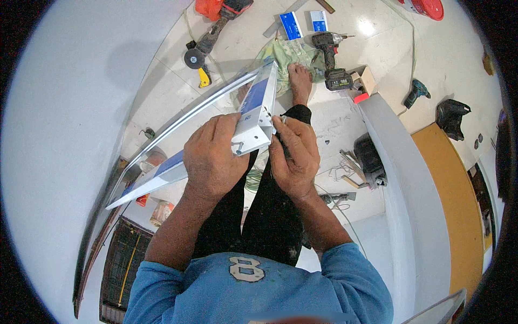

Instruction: The person assembles a metal frame by connecting long aluminum profiles with corner brackets. They use a cordless drill to drive screws into the joints, securing the pieces together on the floor.

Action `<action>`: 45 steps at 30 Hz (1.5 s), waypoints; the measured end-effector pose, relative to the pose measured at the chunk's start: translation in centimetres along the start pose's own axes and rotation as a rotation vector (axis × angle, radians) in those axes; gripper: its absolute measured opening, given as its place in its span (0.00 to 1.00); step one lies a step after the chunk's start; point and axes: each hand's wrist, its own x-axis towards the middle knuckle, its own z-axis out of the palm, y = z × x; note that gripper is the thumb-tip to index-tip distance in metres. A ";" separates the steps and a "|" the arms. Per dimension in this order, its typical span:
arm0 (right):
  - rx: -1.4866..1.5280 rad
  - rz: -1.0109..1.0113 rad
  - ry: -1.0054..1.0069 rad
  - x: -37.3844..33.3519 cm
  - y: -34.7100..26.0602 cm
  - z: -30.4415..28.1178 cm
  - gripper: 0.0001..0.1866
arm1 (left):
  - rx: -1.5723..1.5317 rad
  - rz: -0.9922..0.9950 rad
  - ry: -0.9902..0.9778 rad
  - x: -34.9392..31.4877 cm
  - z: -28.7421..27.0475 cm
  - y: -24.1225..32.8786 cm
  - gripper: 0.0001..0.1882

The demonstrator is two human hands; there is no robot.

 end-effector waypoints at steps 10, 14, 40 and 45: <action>-0.112 -0.103 -0.063 0.0 -0.1 -0.6 0.25 | -0.017 -0.040 -0.036 -0.3 -0.1 0.2 0.25; -0.091 -0.098 -0.070 0.2 -0.2 -0.7 0.25 | -0.017 -0.043 -0.024 -0.6 0.4 -0.1 0.26; -0.073 -0.147 -0.296 3.7 0.2 -1.4 0.39 | -0.084 0.032 0.045 -0.9 0.5 -0.5 0.26; -0.124 -0.080 -0.247 3.9 0.0 -2.2 0.28 | -0.075 0.012 0.026 -0.4 0.0 -0.3 0.27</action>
